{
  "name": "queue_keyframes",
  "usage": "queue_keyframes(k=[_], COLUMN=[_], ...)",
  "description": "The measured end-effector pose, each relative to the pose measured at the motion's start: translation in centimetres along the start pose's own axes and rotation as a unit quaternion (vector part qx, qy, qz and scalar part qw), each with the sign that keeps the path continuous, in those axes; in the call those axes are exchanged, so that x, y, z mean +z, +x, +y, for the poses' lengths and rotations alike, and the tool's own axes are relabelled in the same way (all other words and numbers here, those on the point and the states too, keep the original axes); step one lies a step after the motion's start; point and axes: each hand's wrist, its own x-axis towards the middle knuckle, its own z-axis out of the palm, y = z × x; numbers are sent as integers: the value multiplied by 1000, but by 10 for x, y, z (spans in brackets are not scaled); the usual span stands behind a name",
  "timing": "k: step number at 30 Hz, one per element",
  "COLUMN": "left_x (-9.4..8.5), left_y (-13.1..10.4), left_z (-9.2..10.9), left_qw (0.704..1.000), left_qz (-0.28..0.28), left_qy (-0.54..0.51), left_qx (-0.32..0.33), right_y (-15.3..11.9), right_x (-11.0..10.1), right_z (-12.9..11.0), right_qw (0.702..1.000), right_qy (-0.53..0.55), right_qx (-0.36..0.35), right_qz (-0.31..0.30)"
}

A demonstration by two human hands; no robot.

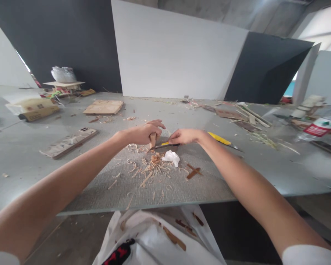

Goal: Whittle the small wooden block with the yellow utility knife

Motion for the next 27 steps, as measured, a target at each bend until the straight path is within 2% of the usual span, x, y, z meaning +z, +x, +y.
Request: queue_keyframes(k=[9, 15, 21, 27], left_x=[-2, -2, -1, 0], left_y=[-4, -2, -1, -3], left_z=[-1, 0, -1, -4], left_qw=[999, 999, 998, 993], left_qz=[2, -15, -13, 17], left_qy=[41, 48, 65, 114], left_qx=[-7, -16, -15, -33], right_y=[7, 4, -7, -16], right_x=[1, 3, -1, -5], right_z=[-6, -7, 11, 22], right_qw=[999, 999, 999, 997], right_qy=[6, 20, 19, 55], right_qx=[21, 14, -20, -53], right_qz=[-29, -21, -28, -25])
